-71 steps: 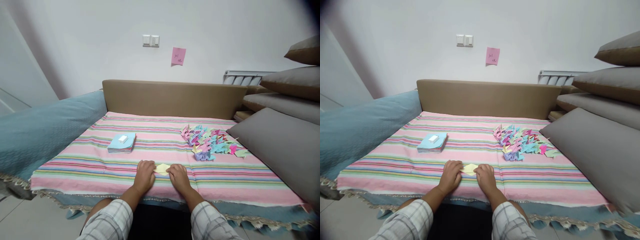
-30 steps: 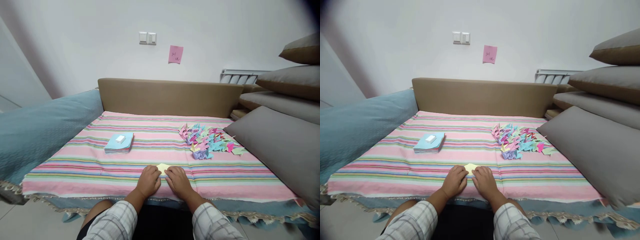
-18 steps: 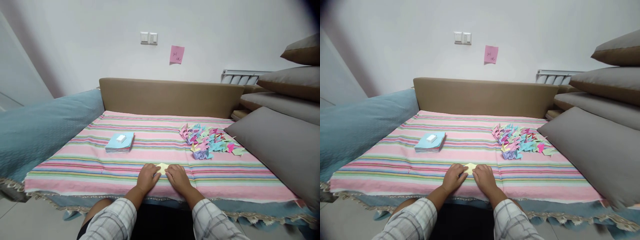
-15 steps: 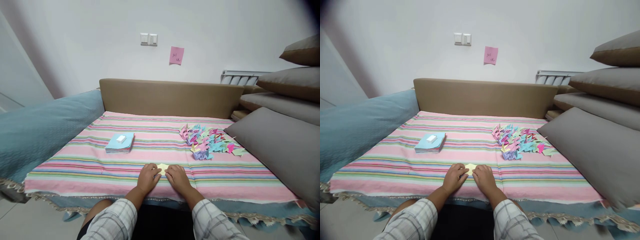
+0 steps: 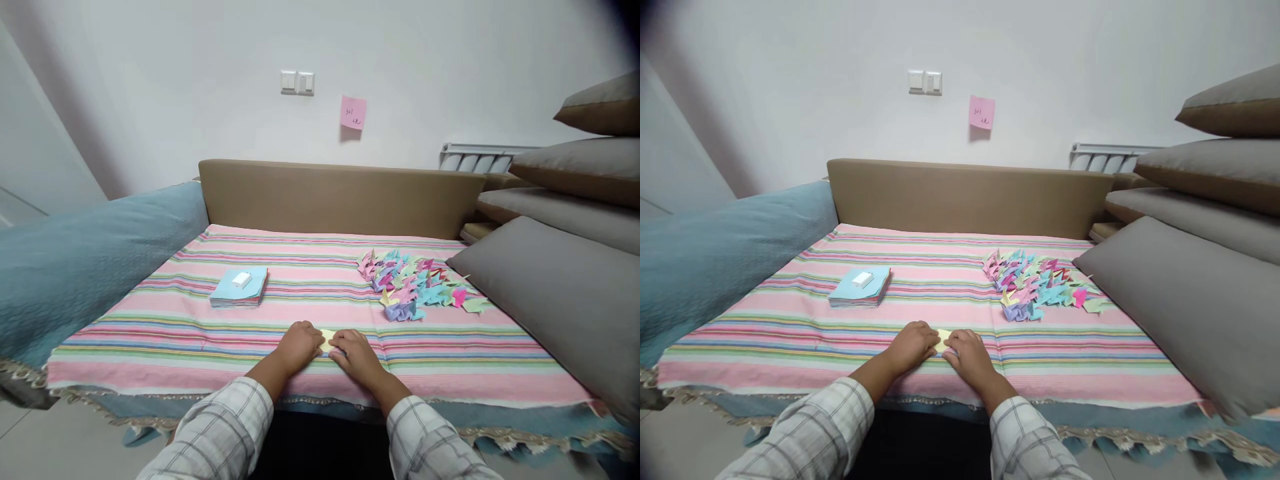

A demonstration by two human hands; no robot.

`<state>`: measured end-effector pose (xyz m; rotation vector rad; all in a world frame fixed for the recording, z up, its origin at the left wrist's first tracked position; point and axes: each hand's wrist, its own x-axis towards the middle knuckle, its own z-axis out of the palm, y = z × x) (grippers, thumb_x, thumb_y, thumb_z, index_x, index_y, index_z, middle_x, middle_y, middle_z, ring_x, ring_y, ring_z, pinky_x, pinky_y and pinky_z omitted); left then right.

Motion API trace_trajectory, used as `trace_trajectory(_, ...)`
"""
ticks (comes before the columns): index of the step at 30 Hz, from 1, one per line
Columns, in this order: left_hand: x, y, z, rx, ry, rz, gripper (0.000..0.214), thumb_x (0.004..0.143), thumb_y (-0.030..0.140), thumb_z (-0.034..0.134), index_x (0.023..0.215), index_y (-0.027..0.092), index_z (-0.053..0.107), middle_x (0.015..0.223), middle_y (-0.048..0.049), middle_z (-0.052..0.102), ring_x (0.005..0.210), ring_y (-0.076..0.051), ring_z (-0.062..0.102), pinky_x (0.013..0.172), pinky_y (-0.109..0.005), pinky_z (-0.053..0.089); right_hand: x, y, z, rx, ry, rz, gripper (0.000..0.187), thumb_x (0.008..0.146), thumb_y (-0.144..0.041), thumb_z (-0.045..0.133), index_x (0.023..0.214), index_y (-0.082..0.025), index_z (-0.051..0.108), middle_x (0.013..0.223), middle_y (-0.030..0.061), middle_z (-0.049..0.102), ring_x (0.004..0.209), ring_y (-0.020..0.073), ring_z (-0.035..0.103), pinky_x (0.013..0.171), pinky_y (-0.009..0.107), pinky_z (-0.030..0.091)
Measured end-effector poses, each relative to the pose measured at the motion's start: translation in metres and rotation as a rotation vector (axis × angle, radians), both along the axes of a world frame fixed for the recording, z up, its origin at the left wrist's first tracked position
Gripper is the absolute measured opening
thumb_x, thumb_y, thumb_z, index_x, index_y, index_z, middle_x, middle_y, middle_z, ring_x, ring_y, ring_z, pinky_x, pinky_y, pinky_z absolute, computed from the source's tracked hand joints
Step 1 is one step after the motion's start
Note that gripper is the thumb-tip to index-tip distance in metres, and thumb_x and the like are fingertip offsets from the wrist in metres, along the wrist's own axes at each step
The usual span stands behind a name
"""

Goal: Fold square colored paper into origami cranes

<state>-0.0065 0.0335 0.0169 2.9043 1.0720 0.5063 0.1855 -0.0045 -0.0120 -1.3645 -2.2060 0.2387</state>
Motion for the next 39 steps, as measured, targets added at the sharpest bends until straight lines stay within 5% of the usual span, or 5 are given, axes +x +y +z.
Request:
trace_trajectory(9, 0.007, -0.004, 0.012, -0.168, -0.094, 0.183, 0.02, 0.082, 0.021, 0.044, 0.078, 0.02, 0.064, 0.075, -0.0045, 0.066, 0.074, -0.019, 0.059, 0.069, -0.028, 0.043, -0.005, 0.008, 0.01, 0.012, 0.067, -0.064, 0.018, 0.088, -0.03, 0.051, 0.093, -0.024, 0.066, 0.094, 0.0035, 0.069, 0.092, 0.0179, 0.058, 0.088, 0.034, 0.035)
trace_trajectory(19, 0.0, 0.015, 0.005, -0.599, -0.336, 0.248, 0.019, 0.071, 0.026, 0.06, 0.085, 0.017, 0.067, 0.074, 0.0016, 0.068, 0.066, -0.014, 0.061, 0.057, -0.022, 0.043, -0.009, 0.024, 0.035, -0.49, 0.317, -0.078, 0.02, 0.08, -0.027, 0.051, 0.085, -0.017, 0.068, 0.072, 0.0004, 0.067, 0.063, 0.013, 0.057, 0.058, 0.021, 0.04)
trace_trajectory(24, -0.005, -0.002, 0.001, -0.261, -0.39, 0.336, 0.024, 0.079, 0.023, 0.053, 0.1, 0.017, 0.062, 0.098, -0.0072, 0.066, 0.09, -0.021, 0.059, 0.082, -0.036, 0.044, -0.015, 0.032, 0.032, -0.484, 0.23, -0.135, 0.016, 0.077, -0.023, 0.054, 0.077, -0.016, 0.068, 0.066, -0.0007, 0.065, 0.06, 0.0112, 0.053, 0.055, 0.02, 0.035)
trace_trajectory(29, -0.016, -0.031, -0.016, 0.127, -0.157, -0.017, 0.026, 0.086, 0.022, 0.046, 0.108, 0.022, 0.06, 0.114, -0.007, 0.063, 0.106, -0.023, 0.054, 0.097, -0.044, 0.037, -0.017, 0.041, 0.03, -0.462, 0.174, -0.158, 0.015, 0.074, -0.02, 0.054, 0.072, -0.017, 0.068, 0.069, 0.001, 0.066, 0.065, 0.0125, 0.055, 0.058, 0.021, 0.035)
trace_trajectory(39, -0.014, -0.038, -0.025, 0.076, -0.033, 0.011, 0.047, 0.083, 0.033, 0.054, 0.128, 0.021, 0.047, 0.134, -0.01, 0.05, 0.125, -0.03, 0.043, 0.107, -0.052, 0.025, -0.018, 0.032, 0.022, -0.248, 0.085, -0.254, 0.014, 0.076, -0.021, 0.059, 0.087, -0.02, 0.067, 0.092, 0.0057, 0.064, 0.089, 0.0193, 0.055, 0.077, 0.028, 0.037)
